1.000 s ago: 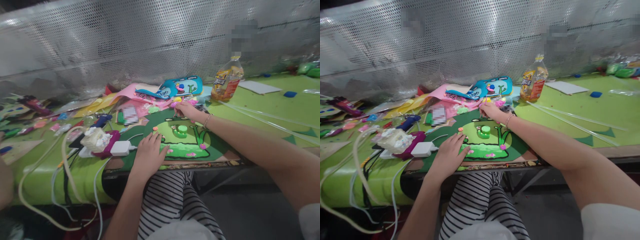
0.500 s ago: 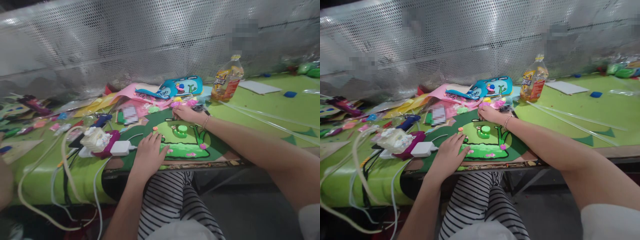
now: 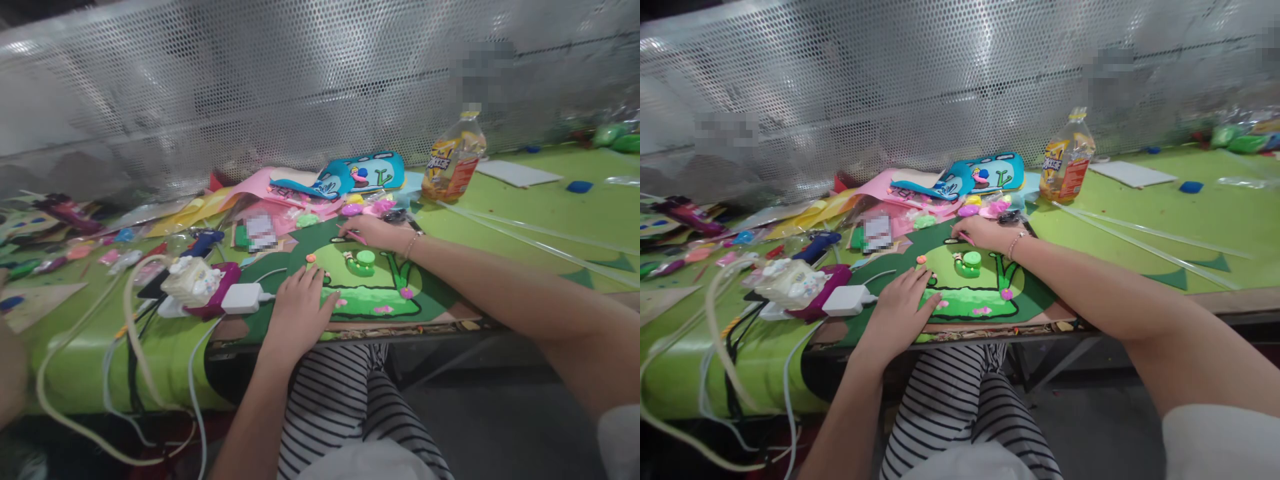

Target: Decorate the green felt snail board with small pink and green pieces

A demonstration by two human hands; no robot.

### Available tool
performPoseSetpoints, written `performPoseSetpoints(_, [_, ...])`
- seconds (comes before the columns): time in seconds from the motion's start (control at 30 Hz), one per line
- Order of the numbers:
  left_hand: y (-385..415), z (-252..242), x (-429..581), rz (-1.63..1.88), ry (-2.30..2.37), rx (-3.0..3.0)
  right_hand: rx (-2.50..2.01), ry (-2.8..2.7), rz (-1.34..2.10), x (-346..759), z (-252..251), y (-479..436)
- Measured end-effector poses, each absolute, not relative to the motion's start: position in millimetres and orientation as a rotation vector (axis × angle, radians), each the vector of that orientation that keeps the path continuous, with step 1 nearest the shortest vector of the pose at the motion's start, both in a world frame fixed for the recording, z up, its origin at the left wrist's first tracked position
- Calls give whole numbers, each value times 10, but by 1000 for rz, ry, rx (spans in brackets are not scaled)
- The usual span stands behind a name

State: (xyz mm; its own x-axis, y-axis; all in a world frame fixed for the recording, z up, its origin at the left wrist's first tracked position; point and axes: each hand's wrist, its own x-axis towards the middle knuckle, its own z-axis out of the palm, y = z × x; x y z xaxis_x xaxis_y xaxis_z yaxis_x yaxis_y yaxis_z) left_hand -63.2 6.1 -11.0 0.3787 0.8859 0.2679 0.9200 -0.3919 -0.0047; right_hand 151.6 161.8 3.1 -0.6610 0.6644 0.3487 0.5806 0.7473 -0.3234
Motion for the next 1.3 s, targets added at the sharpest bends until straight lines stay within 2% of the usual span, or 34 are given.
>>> performPoseSetpoints(0.5, [56,-109,-636,-344,-1646,-2480,-953,-2565,70,1437,35,1616])
performPoseSetpoints(0.83, [60,-120,-643,-360,-1642,-2473,-1045,-2476,108,1557,88,1621])
performPoseSetpoints(1.3, [63,-106,-634,-341,-1652,-2472,-1155,-2592,-46,1542,79,1591])
